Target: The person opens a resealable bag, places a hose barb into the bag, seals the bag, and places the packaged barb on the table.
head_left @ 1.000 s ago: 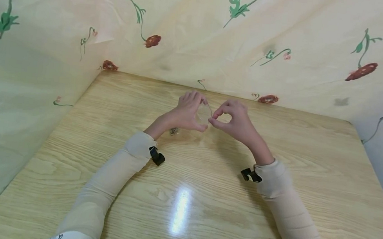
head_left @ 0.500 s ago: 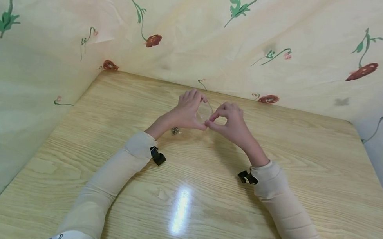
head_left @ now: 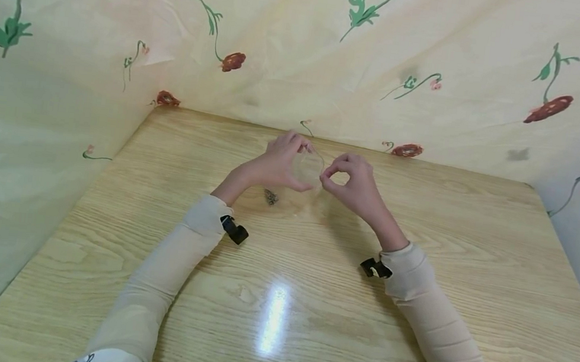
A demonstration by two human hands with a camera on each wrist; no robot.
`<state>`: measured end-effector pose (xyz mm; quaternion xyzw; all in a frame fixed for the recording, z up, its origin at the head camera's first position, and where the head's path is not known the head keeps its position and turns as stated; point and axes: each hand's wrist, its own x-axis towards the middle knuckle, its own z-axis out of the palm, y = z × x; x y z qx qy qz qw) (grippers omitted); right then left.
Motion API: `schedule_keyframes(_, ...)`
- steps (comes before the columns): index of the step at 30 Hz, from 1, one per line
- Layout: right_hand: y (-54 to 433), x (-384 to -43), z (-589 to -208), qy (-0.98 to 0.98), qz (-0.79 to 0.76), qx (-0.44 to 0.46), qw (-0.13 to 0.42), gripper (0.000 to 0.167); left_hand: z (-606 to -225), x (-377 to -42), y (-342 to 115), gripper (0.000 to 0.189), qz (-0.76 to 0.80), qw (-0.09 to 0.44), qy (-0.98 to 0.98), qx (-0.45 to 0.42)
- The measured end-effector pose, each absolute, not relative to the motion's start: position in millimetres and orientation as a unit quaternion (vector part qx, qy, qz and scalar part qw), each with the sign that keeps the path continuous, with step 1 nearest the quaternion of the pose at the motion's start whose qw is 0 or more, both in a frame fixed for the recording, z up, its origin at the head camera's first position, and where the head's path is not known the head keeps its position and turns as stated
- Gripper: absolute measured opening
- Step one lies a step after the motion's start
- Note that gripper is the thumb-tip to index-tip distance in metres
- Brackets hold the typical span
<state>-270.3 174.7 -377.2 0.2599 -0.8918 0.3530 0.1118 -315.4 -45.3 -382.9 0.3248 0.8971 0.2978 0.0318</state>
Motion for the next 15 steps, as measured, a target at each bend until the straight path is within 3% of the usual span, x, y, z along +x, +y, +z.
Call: schedule_keyframes(15, 192.9, -283.3, -373.3, -0.863, 0.394, 0.286, 0.133, 0.005, -370.5, -323.2, -64.2, 0.031, 0.458, 0.029, 0.820, 0.343)
